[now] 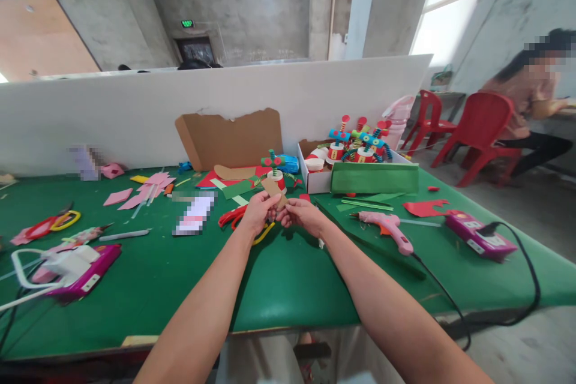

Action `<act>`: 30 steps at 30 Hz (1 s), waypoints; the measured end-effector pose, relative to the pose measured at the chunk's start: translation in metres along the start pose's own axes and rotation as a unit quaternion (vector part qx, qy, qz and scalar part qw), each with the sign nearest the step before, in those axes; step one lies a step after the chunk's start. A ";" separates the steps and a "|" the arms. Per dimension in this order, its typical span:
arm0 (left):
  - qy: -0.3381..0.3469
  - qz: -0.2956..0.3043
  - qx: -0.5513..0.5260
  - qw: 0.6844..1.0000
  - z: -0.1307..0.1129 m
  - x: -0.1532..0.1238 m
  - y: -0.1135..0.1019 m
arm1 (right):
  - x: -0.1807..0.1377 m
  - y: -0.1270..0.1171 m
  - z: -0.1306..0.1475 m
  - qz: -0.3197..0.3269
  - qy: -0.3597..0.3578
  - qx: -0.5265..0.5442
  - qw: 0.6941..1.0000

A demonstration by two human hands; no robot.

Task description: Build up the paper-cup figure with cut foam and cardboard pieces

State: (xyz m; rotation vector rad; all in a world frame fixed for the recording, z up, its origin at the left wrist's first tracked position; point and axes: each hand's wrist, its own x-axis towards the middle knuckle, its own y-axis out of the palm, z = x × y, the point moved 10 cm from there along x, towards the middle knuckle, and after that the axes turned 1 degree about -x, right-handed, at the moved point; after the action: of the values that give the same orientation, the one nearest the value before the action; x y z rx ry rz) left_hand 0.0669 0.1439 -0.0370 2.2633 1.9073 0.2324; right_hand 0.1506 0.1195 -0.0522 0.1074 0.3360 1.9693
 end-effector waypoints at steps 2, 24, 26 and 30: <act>-0.011 -0.005 -0.008 1.000 0.002 0.000 0.000 | 0.001 -0.002 0.001 -0.009 -0.005 -0.003 1.000; 0.008 -0.025 -0.019 0.999 -0.008 -0.001 -0.006 | 0.003 -0.030 0.016 -0.114 -0.075 -0.030 0.990; 0.035 -0.051 -0.030 0.998 -0.014 0.000 -0.015 | 0.003 -0.034 0.018 -0.125 -0.085 -0.040 0.988; 0.022 -0.024 0.003 0.999 -0.010 0.001 -0.014 | -0.004 -0.051 0.033 -0.196 -0.152 -0.008 0.969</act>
State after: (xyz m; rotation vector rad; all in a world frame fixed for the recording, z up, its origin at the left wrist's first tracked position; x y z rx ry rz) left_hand 0.0516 0.1479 -0.0300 2.2316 1.9840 0.2709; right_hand 0.2045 0.1408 -0.0344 0.3050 0.1264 1.5348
